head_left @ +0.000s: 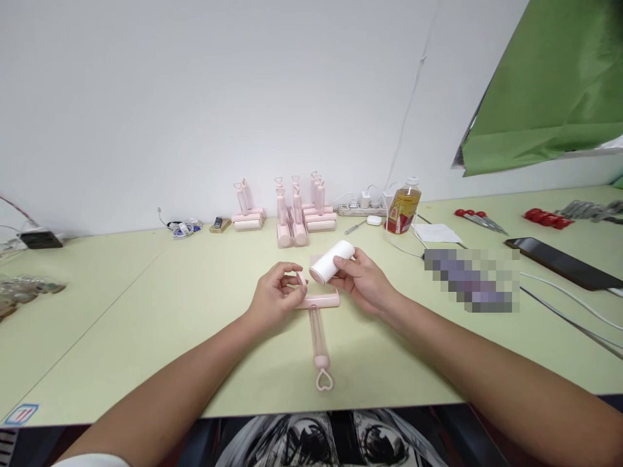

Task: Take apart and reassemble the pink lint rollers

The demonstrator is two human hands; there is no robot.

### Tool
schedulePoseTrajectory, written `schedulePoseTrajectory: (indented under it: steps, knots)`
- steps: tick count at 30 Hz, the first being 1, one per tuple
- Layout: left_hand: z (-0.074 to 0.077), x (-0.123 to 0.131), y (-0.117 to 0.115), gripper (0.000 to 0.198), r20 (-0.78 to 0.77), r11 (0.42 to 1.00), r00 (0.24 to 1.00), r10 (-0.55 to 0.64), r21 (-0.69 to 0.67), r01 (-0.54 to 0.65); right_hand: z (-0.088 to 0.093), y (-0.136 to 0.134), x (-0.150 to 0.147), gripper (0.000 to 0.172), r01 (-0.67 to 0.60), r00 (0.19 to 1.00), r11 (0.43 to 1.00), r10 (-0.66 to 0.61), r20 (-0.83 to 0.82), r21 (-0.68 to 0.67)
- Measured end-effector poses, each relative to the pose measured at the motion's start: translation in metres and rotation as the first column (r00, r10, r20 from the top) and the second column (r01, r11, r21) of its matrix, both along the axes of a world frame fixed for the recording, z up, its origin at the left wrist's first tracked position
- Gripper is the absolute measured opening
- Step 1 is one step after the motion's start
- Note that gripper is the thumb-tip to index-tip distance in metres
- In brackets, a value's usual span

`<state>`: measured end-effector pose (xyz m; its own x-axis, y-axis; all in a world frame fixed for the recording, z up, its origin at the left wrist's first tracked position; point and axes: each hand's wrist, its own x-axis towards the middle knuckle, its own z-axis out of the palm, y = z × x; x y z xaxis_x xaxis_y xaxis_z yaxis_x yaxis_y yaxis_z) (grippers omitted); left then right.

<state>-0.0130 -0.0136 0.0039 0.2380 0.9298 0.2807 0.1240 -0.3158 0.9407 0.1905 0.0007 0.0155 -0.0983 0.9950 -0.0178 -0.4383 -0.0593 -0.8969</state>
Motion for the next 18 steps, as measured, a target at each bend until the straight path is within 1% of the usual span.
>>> schedulePoseTrajectory:
  steps: [3,7,13,18]
  knots:
    - [0.0,0.002,0.0,0.039,-0.005,0.999,0.999,0.039,0.01,-0.039,-0.004,-0.002,-0.003,0.039,0.023,0.999,0.998,-0.026,0.044,0.054]
    - [0.001,0.002,0.001,0.041,0.039,0.999,0.999,0.033,-0.037,-0.031,-0.003,-0.007,-0.009,0.039,0.021,0.998,0.997,-0.026,0.058,0.077]
    - [0.001,0.002,0.001,0.043,0.078,0.999,0.996,0.034,-0.019,-0.032,-0.003,-0.01,-0.012,0.038,0.013,0.999,0.999,-0.014,0.033,0.042]
    - [0.0,0.0,0.003,0.045,0.068,0.999,0.997,0.038,-0.015,-0.037,-0.005,-0.008,-0.01,0.035,-0.012,0.999,1.0,0.012,0.034,0.005]
